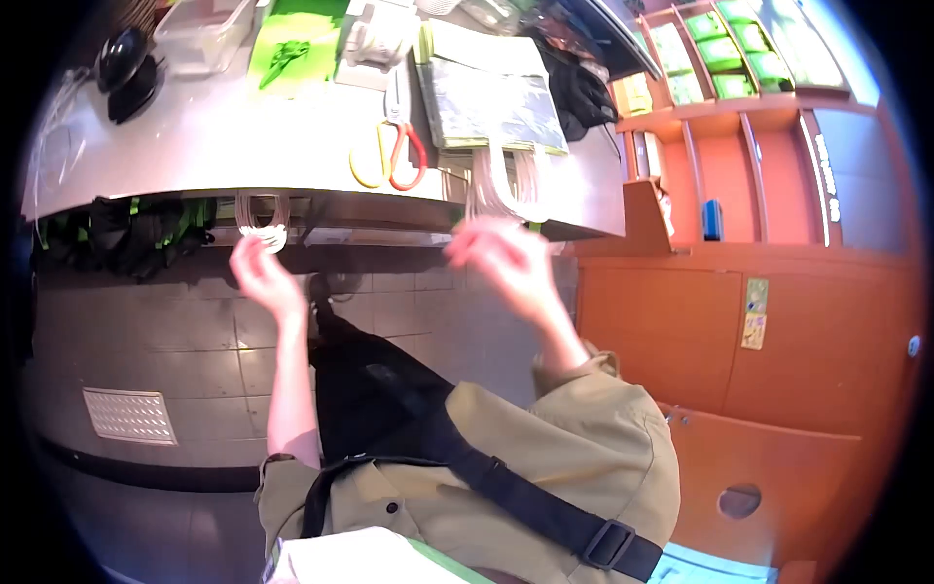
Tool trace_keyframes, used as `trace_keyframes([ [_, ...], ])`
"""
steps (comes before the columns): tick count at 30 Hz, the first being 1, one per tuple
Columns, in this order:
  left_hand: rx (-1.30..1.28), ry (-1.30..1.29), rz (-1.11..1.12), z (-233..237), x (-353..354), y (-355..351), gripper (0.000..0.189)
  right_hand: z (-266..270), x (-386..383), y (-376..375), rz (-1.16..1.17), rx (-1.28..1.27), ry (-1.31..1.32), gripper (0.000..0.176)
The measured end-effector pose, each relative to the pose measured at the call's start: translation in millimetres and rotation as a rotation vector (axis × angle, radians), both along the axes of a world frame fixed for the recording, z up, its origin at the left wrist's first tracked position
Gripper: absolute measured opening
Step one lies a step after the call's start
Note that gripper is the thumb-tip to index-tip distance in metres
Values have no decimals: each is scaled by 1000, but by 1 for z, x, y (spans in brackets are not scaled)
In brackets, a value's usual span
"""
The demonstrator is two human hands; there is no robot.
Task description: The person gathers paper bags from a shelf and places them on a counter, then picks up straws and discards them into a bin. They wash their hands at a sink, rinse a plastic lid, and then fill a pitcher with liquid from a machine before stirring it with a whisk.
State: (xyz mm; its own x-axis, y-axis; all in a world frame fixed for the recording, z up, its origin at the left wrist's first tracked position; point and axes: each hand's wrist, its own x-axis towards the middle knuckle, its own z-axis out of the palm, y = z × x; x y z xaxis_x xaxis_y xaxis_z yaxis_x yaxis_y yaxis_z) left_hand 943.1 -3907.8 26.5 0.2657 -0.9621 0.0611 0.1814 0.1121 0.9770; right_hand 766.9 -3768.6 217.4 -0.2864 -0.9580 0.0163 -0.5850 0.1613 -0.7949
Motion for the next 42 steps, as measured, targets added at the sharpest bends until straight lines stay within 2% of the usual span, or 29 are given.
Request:
trace_keyframes([
  [2,-75,2,-444,49,-43,8,14,5,-55,4,-452,-248,114,13],
  [3,25,-50,-608,60,-70,7,19,-3,-106,5,-465,-375,270,15],
  [4,159,44,-764,88,-96,1,26,-8,-145,0,-567,-372,191,26],
  [5,171,126,-830,86,-133,-7,35,-15,-179,-10,-682,-284,199,33],
  [6,187,-5,-847,91,-165,-20,35,-20,-207,-20,-792,-189,205,41],
  [8,234,-267,-851,97,-213,-42,35,-26,-248,-40,-817,241,-165,50],
  [9,263,-364,-824,95,-229,-51,33,-42,-272,-46,-796,318,-331,48],
  [10,289,-421,-783,93,-241,-55,32,-41,-272,-51,-666,332,-377,45],
  [13,359,-484,-634,87,-260,-60,27,-78,-318,-63,-558,450,-286,45],
  [15,357,-465,-569,90,-274,-57,25,-66,-295,-68,-529,525,-295,57],
  [17,249,-363,-568,80,-298,-52,21,-83,-292,-65,-537,367,-562,57],
  [18,122,-452,-472,109,-291,-33,32,-78,-289,-65,-537,314,-725,57],
  [20,164,-386,-752,148,-266,-30,50,-78,-282,-65,-482,216,-831,54],
  [21,280,-178,-868,118,-295,-43,43,-81,-285,-63,-560,200,-760,53],
  [23,404,314,-1142,126,-293,-49,27,-87,-290,-57,-634,166,-695,51],
  [24,373,328,-1210,119,-298,-50,29,-89,-292,-55,-631,155,-696,51],
  [26,212,-18,-1042,140,-287,-32,31,-80,-285,-46,-626,97,-658,52],
  [27,185,-90,-1071,171,-269,-18,35,-73,-293,-37,-617,34,-691,53],
  [28,73,-151,-1039,179,-269,-7,38,-67,-298,-25,-609,-23,-724,55],
  [29,93,-295,-1080,205,-253,2,43,-36,-280,-16,-609,-83,-736,57],
  [30,-73,-229,-1098,219,-241,12,50,-12,-274,-1,-565,-165,-622,60],
  [31,-160,-252,-1101,230,-228,18,51,8,-292,18,-426,-169,-221,61],
  [32,-247,-273,-1103,241,-212,21,51,48,-243,18,-515,-338,27,70],
  [34,-218,-342,-1291,278,-166,11,49,96,-212,39,-428,-519,987,82],
  [36,-262,-428,-1398,291,-129,6,48,144,-144,33,-4,-476,1281,90],
  [38,-382,-534,-1431,291,-101,6,46,175,-81,33,210,-240,1313,89],
  [40,-314,-396,-1722,284,-73,6,38,191,-44,13,434,29,1230,87],
  [41,-292,-517,-1873,274,-66,6,37,185,-28,-11,585,155,1064,79],
  [42,-269,-645,-2021,257,-61,8,37,166,-15,-25,683,327,944,80],
])
